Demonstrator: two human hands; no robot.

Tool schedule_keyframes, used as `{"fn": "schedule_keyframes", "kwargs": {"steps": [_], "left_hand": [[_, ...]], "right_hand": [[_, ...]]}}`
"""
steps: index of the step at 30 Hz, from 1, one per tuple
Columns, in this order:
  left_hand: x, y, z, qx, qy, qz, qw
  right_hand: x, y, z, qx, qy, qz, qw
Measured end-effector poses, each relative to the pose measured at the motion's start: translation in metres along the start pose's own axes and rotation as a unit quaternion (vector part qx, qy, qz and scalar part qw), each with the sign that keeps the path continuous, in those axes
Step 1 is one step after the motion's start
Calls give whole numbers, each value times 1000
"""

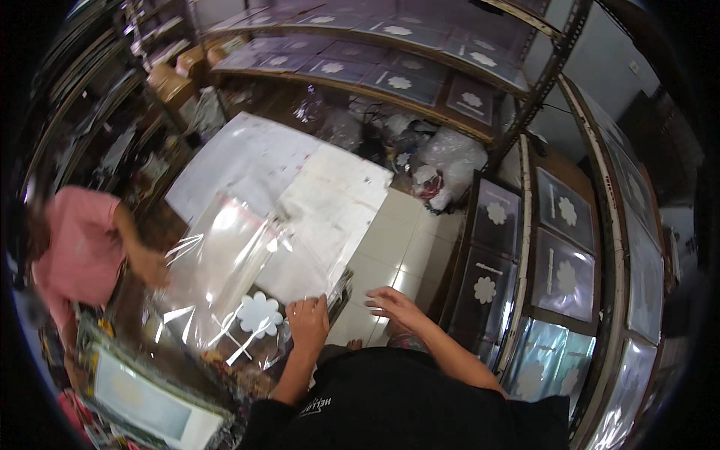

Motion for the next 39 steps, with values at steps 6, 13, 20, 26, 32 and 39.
{"fn": "schedule_keyframes", "kwargs": {"steps": [6, 13, 20, 26, 32, 39], "left_hand": [[10, -82, 70, 33, 17, -21, 999], [33, -150, 188, 35, -9, -20, 999], [22, -205, 301, 70, -34, -159, 984], [-20, -233, 432, 156, 1, -440, 884], [-127, -309, 541, 482, -137, -402, 767], [-119, -304, 655, 499, -107, -455, 730]], "right_hand": [[-8, 80, 110, 73, 210, -51, 974], [-92, 158, 167, 64, 265, -193, 943], [-214, 337, 213, -47, 196, -391, 898], [-291, 478, 237, -75, 161, -415, 893], [-299, 581, 293, -34, 186, -521, 832], [-376, 690, 355, -51, 134, -493, 858]]}}
Point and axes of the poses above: each hand's wrist, its own z-axis towards the middle knuckle, its own x-axis out of the palm, y = z × x, the point moved 10 cm from there along z, towards the middle knuckle, and after that the axes turned 9 degrees about y, right-handed, at the moved point
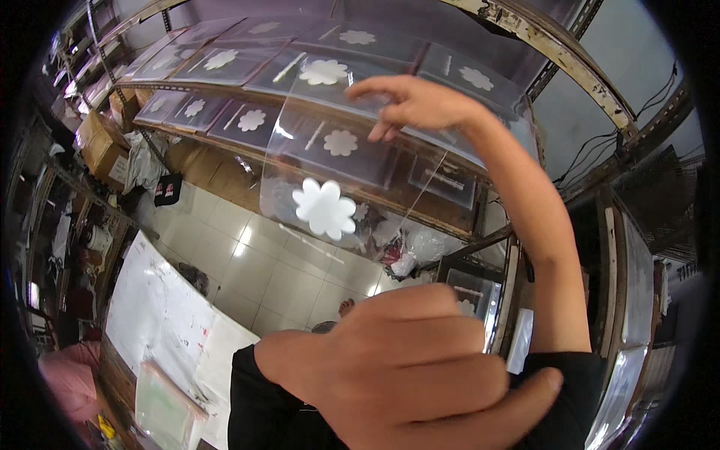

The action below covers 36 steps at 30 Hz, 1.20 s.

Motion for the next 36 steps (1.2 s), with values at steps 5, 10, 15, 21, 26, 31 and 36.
{"fn": "schedule_keyframes", "kwargs": {"steps": [5, 10, 15, 21, 26, 31, 36], "left_hand": [[-17, 93, -72, -184, -49, 129, 973], [-12, 167, -199, -528, -141, 161, 822], [34, 219, -318, -603, -131, 224, 755], [76, 259, -349, -648, -4, 251, 720], [90, 290, -353, -671, 2, 220, 708], [99, 313, -344, -656, 23, 235, 717], [107, 317, -356, -646, 34, 242, 724]], "right_hand": [[-159, -84, -63, 68, -201, -17, 977], [-268, -221, -126, 45, -300, 198, 932], [-336, -342, -212, 48, -404, 291, 866], [-377, -458, -290, 38, -457, 386, 801], [-393, -489, -318, 62, -494, 380, 780], [-400, -503, -336, 80, -515, 362, 773], [-403, -507, -352, 105, -531, 335, 771]]}}
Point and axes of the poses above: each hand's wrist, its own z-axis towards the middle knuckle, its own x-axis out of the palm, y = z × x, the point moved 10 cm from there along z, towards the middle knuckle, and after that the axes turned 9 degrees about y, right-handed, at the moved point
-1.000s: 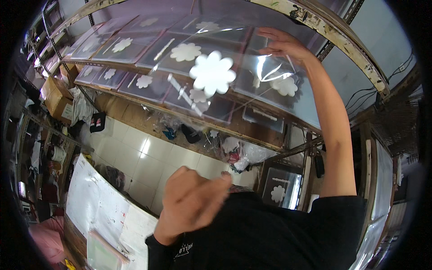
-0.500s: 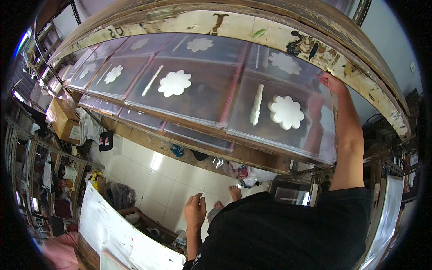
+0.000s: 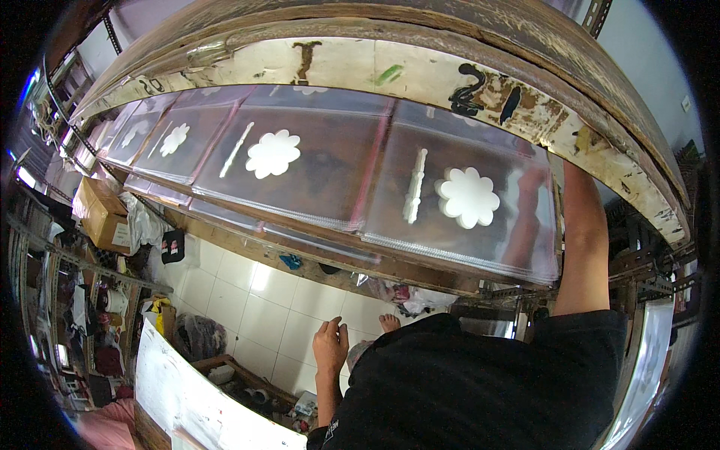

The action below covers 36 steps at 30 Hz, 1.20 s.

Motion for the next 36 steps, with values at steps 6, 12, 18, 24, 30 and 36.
{"fn": "schedule_keyframes", "kwargs": {"steps": [6, 12, 18, 24, 30, 36], "left_hand": [[14, 16, -6, -23, 36, -2, 999], [16, 21, -6, -15, 27, -4, 1000], [24, 19, -7, -11, 44, -3, 999], [29, 20, -7, 2, 42, -17, 999], [34, 30, -11, -16, 47, -10, 999], [34, 28, -21, -42, 53, -16, 998]], "right_hand": [[-15, 1, -6, 4, -25, -46, 999], [-24, 2, -12, 8, -56, -123, 991], [-9, 10, -5, 12, -82, -260, 962], [0, 16, -9, 9, -99, -367, 925], [7, 21, -4, 7, -105, -447, 888], [23, 27, 10, -5, -101, -512, 853]]}}
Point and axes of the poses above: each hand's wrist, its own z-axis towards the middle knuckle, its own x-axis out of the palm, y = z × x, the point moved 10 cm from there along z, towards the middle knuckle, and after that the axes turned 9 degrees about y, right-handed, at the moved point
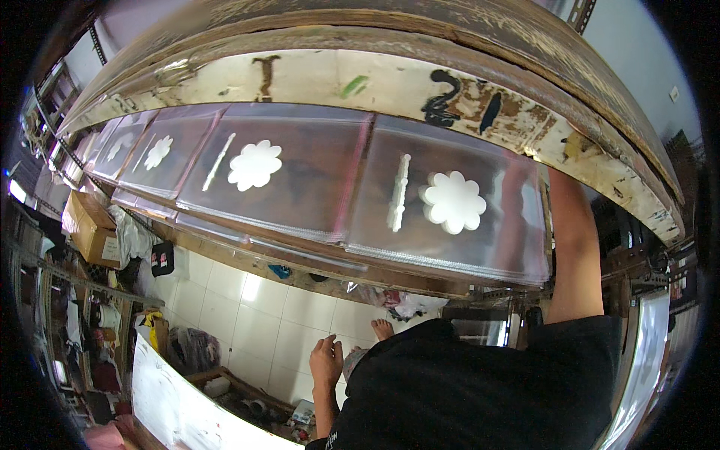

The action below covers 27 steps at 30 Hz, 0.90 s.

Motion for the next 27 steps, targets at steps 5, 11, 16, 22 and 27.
{"fn": "schedule_keyframes", "kwargs": {"steps": [5, 11, 16, 22, 27], "left_hand": [[1, 6, 0, -33, -3, -24, 999], [-10, 18, -28, -101, -23, 6, 995], [-20, 25, -56, -145, -49, 37, 988], [-45, 30, -107, -252, -113, 36, 961], [-52, 37, -144, -318, -153, 31, 935]], "right_hand": [[2, 27, 20, -34, -10, -66, 997], [46, 101, 70, -149, -6, -149, 978], [88, 160, 148, -269, 10, -213, 939], [124, 171, 256, -254, 49, -286, 922], [145, 195, 280, -219, 51, -323, 919]]}}
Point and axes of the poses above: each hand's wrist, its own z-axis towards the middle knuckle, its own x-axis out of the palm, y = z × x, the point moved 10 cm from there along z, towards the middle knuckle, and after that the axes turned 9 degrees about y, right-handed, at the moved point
